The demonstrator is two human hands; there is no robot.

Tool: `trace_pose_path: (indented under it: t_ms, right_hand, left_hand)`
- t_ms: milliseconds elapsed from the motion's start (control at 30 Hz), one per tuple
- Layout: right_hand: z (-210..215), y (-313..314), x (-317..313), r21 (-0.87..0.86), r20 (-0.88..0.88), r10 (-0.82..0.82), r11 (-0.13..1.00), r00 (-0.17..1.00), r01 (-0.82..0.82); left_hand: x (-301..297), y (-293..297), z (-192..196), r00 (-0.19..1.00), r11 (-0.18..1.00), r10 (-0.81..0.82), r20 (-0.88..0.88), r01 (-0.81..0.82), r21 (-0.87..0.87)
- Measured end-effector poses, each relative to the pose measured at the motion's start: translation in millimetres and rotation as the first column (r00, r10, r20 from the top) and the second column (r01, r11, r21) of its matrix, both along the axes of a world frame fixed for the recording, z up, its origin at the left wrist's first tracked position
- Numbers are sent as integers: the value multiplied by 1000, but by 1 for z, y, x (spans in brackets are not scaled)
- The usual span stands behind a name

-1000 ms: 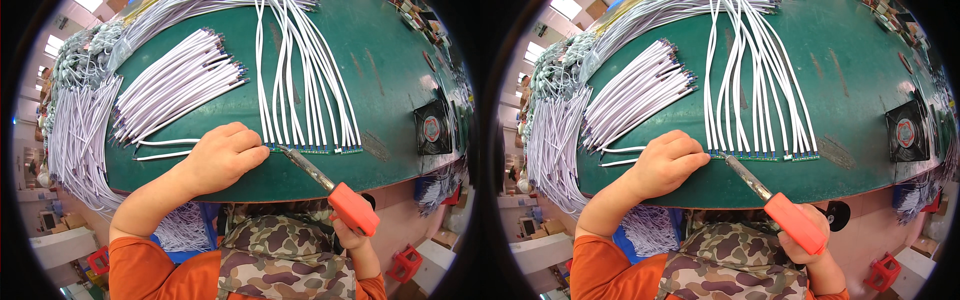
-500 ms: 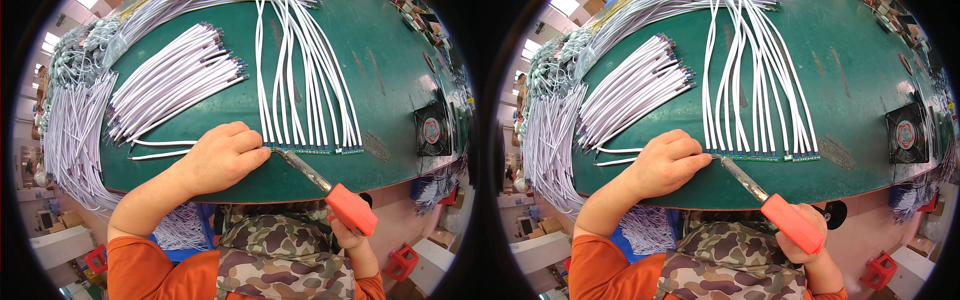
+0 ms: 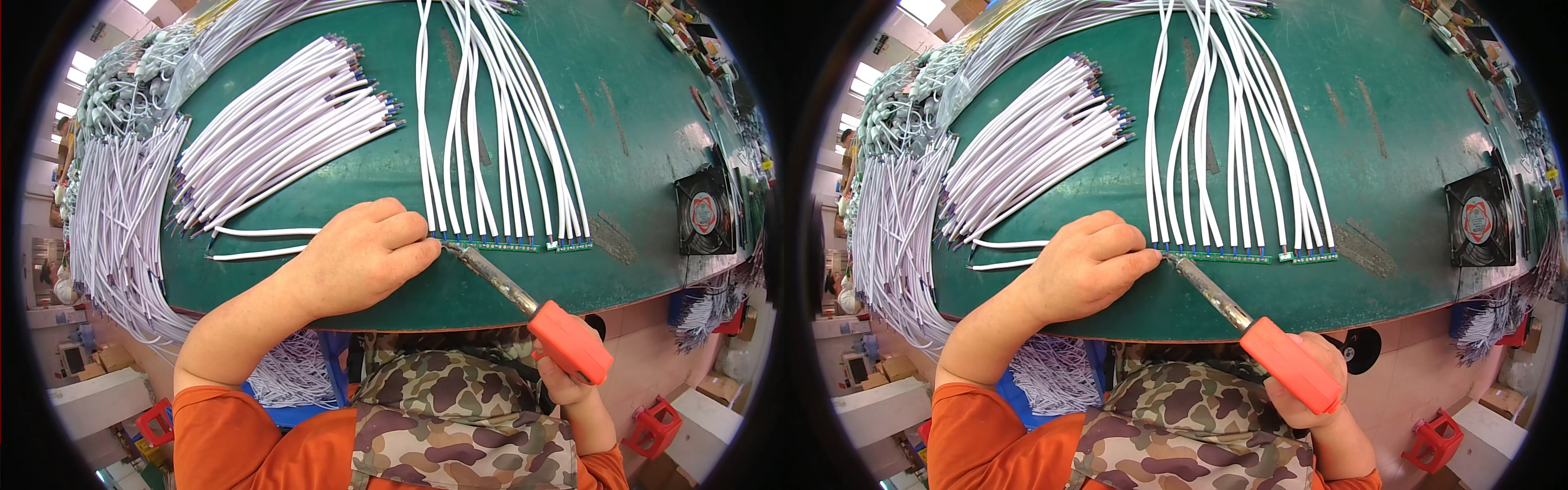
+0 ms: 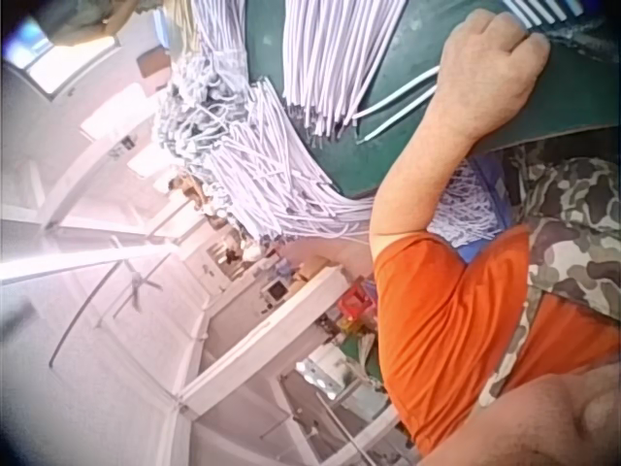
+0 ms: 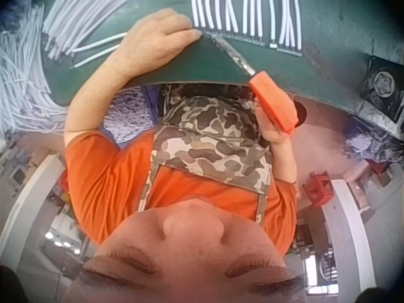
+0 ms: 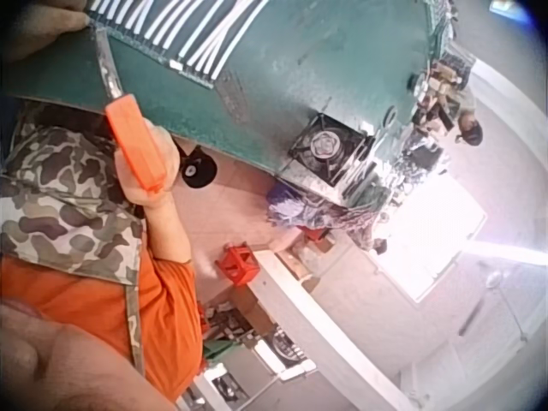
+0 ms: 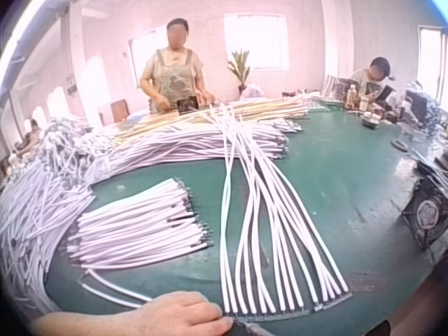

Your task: The person solders wires onto LED circuit boards using a soldering iron, trims wires with scissors, and positions more LED strips across the table to solder their wires.

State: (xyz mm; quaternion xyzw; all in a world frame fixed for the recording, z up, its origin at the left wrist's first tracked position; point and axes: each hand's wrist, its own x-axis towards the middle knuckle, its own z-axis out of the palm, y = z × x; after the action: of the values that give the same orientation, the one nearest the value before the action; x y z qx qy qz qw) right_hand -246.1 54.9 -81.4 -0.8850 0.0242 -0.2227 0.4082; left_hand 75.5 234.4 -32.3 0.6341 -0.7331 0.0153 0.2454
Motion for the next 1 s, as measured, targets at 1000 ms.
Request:
trace_pose_path:
  t_ms: [1000]
  right_hand:
    - [10,12,4,138,-46,-209,967,977,213]
  left_hand:
    - [-1,0,1,999,1000,-14,33,13,23]
